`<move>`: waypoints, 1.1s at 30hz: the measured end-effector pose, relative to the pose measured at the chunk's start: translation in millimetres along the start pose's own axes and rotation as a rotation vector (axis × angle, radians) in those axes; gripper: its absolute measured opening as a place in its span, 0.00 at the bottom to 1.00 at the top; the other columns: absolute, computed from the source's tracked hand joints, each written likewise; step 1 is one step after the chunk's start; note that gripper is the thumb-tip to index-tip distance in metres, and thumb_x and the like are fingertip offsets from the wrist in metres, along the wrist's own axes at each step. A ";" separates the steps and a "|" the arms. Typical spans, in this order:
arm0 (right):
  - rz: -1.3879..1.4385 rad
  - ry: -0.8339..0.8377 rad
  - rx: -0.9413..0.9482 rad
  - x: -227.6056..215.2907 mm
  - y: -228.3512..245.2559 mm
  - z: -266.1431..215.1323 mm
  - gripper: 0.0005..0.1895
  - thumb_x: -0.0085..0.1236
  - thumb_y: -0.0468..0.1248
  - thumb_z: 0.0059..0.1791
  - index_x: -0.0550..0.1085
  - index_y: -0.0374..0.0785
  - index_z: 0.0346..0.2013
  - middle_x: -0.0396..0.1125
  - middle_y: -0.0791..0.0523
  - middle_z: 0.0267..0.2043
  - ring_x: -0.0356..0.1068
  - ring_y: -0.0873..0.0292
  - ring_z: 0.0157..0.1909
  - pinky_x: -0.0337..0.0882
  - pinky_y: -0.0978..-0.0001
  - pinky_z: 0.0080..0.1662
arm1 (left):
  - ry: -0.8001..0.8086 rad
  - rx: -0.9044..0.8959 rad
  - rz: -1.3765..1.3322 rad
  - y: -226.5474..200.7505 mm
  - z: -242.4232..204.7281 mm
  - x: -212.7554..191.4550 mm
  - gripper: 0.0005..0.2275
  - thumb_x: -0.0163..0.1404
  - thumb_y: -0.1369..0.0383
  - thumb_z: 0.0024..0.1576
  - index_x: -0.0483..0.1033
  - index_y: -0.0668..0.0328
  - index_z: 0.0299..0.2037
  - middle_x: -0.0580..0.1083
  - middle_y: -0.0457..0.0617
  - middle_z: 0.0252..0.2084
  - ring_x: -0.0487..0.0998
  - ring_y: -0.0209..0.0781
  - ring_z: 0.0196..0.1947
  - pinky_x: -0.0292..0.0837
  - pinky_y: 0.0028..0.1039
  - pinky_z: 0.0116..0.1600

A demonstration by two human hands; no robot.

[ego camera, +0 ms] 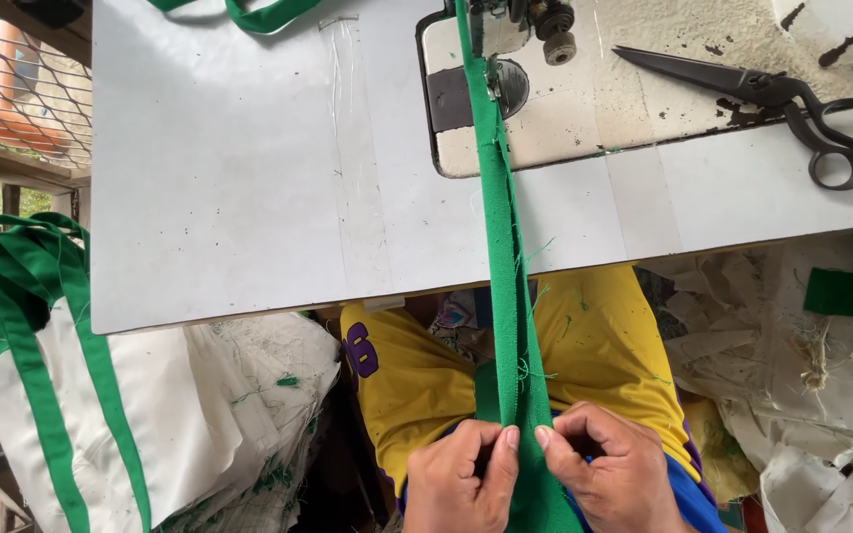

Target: Folding the edges of green fabric straps and feeding them through an industrial sewing machine to finish them.

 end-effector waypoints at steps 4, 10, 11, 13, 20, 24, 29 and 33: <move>0.040 -0.048 0.006 -0.4 1.9 -2.2 0.11 0.67 0.38 0.43 0.76 0.40 0.18 0.69 0.62 0.18 0.59 0.70 0.20 0.64 0.75 0.25 | 0.018 0.120 0.071 -3.0 1.3 -2.8 0.10 0.52 0.65 0.61 0.73 0.55 0.27 0.66 0.41 0.17 0.65 0.36 0.13 0.60 0.28 0.18; 0.483 0.000 0.325 8.4 -30.6 -6.1 0.13 0.66 0.31 0.47 0.72 0.36 0.19 0.57 0.60 0.18 0.51 0.64 0.22 0.53 0.69 0.26 | 0.037 -0.417 -0.198 4.4 -0.7 6.2 0.15 0.59 0.69 0.58 0.69 0.54 0.19 0.61 0.38 0.11 0.56 0.27 0.12 0.50 0.27 0.18; 0.481 -0.001 0.327 9.1 -35.4 -6.3 0.13 0.66 0.31 0.47 0.72 0.36 0.19 0.57 0.60 0.18 0.51 0.64 0.22 0.53 0.69 0.26 | 0.040 -0.418 -0.200 15.6 -5.7 15.3 0.15 0.59 0.69 0.58 0.69 0.54 0.19 0.61 0.38 0.11 0.56 0.27 0.12 0.50 0.27 0.18; 0.639 0.062 0.362 13.6 -45.4 -5.9 0.13 0.63 0.33 0.48 0.70 0.38 0.21 0.57 0.60 0.20 0.53 0.64 0.25 0.55 0.68 0.31 | 0.001 -0.663 -0.786 42.9 -19.0 38.8 0.15 0.53 0.73 0.61 0.64 0.57 0.22 0.61 0.44 0.12 0.56 0.31 0.13 0.50 0.25 0.19; -0.097 -0.102 -0.198 4.6 22.6 3.7 0.12 0.63 0.38 0.44 0.70 0.42 0.18 0.64 0.63 0.18 0.58 0.68 0.21 0.60 0.74 0.28 | -0.048 -0.313 -0.151 24.8 -9.9 21.7 0.14 0.54 0.66 0.59 0.66 0.52 0.22 0.59 0.37 0.12 0.55 0.27 0.10 0.52 0.26 0.16; -0.312 -0.177 -0.554 6.6 40.4 5.8 0.09 0.59 0.35 0.46 0.72 0.42 0.22 0.66 0.61 0.20 0.62 0.64 0.21 0.62 0.73 0.28 | -0.176 0.188 0.151 2.5 2.3 9.8 0.13 0.50 0.67 0.60 0.63 0.55 0.22 0.63 0.45 0.17 0.64 0.42 0.14 0.60 0.34 0.23; -0.463 -0.060 -0.696 4.0 40.7 4.0 0.07 0.58 0.37 0.49 0.73 0.42 0.26 0.68 0.60 0.24 0.66 0.61 0.25 0.66 0.69 0.31 | -0.145 0.525 0.308 -19.7 9.9 -6.9 0.13 0.50 0.72 0.62 0.66 0.59 0.24 0.61 0.46 0.19 0.62 0.42 0.16 0.58 0.32 0.23; -0.390 0.057 -0.624 2.0 40.6 8.3 0.07 0.58 0.38 0.48 0.74 0.41 0.27 0.68 0.59 0.25 0.67 0.60 0.25 0.67 0.69 0.31 | -0.036 0.462 0.234 -14.0 7.4 -5.9 0.12 0.48 0.71 0.65 0.68 0.59 0.27 0.64 0.47 0.20 0.64 0.43 0.16 0.60 0.33 0.23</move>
Point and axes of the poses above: each hand's wrist, its own z-axis towards the middle knuckle, its own x-axis out of the palm, y = z × x, the point moved 3 cm from there along z, towards the middle knuckle
